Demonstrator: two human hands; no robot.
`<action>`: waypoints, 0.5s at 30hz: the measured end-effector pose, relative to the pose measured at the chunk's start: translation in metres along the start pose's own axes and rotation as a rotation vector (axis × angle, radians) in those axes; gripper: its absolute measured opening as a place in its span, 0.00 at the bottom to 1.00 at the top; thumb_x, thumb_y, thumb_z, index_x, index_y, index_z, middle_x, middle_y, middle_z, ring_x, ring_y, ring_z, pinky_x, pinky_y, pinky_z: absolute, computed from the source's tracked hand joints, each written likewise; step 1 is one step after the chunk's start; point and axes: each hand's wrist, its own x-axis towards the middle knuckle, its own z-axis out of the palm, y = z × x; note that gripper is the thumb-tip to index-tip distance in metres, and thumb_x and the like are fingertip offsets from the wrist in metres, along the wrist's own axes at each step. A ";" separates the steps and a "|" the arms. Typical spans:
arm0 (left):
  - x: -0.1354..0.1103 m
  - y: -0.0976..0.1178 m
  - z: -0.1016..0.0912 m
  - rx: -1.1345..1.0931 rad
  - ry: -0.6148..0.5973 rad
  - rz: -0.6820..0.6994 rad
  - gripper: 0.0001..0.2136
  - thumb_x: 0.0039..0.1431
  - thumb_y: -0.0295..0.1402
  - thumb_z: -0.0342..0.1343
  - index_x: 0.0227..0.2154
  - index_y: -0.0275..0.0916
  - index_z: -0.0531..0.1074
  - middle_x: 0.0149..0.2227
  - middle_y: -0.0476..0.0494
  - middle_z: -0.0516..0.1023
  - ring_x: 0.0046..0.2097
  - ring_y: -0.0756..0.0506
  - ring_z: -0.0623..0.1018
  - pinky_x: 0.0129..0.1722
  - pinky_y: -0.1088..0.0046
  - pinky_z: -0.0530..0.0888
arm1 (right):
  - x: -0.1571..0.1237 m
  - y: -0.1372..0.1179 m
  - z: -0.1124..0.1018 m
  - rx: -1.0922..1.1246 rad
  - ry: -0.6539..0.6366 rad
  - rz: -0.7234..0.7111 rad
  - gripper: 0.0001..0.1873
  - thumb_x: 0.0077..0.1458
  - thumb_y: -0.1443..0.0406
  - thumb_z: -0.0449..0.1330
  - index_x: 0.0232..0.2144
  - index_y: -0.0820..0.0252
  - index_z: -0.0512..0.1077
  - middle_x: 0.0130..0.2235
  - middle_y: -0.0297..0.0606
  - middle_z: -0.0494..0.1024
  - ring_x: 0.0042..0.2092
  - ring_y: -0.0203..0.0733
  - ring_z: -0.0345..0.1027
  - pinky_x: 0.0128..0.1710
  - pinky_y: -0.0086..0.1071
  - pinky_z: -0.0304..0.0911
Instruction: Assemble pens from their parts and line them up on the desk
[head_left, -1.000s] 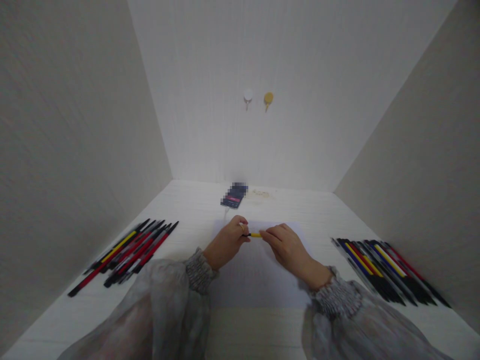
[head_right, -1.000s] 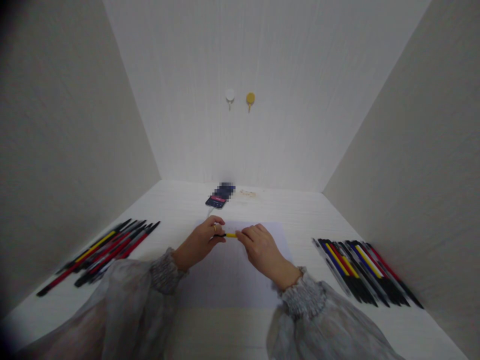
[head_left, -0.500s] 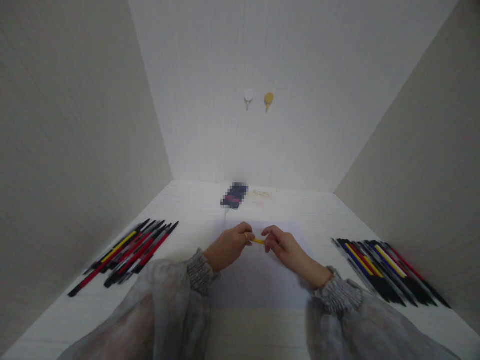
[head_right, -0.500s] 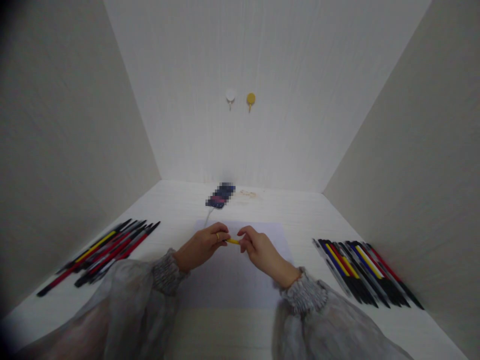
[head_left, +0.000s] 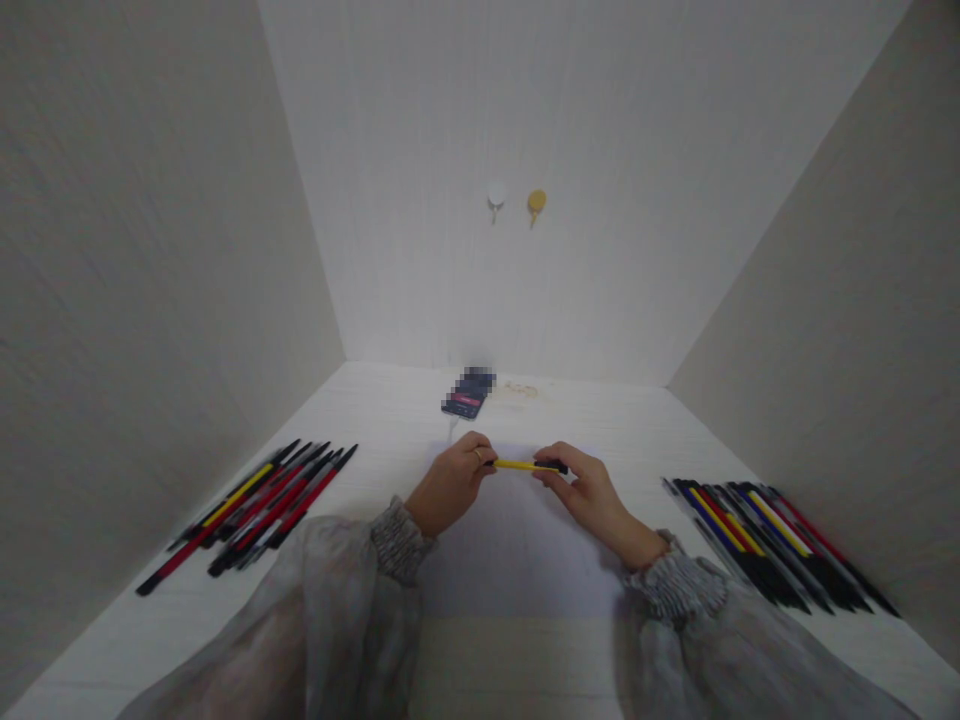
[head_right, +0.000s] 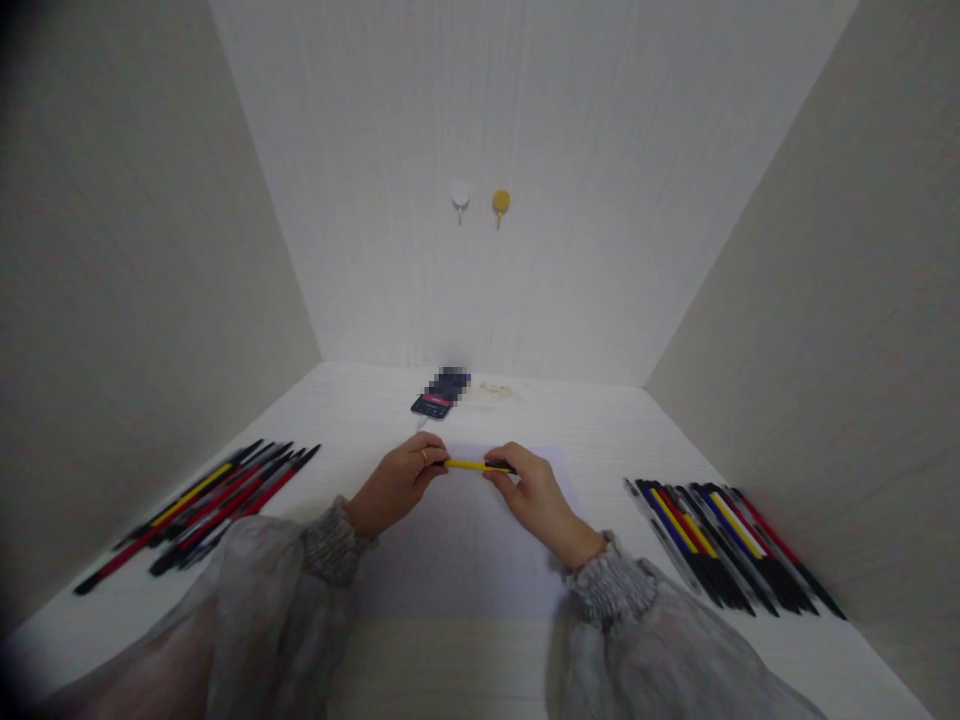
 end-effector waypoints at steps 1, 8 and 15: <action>-0.001 0.000 0.000 0.004 -0.003 0.010 0.08 0.51 0.25 0.49 0.34 0.37 0.68 0.35 0.46 0.68 0.36 0.51 0.70 0.38 0.74 0.69 | 0.000 0.001 0.001 0.028 -0.003 0.038 0.07 0.47 0.65 0.55 0.32 0.59 0.66 0.31 0.37 0.72 0.31 0.35 0.65 0.29 0.28 0.62; -0.003 -0.001 0.004 -0.026 -0.050 0.041 0.08 0.52 0.25 0.48 0.36 0.38 0.67 0.37 0.46 0.70 0.38 0.50 0.70 0.39 0.73 0.69 | -0.004 0.000 0.005 0.200 -0.169 0.229 0.13 0.56 0.59 0.41 0.35 0.60 0.61 0.13 0.25 0.61 0.15 0.30 0.55 0.16 0.24 0.53; -0.001 -0.002 0.003 -0.032 -0.005 -0.024 0.07 0.51 0.24 0.49 0.33 0.37 0.67 0.34 0.46 0.69 0.36 0.50 0.70 0.38 0.73 0.69 | -0.002 -0.002 0.001 0.028 -0.164 0.072 0.11 0.48 0.59 0.54 0.33 0.60 0.62 0.28 0.35 0.69 0.27 0.33 0.63 0.24 0.25 0.58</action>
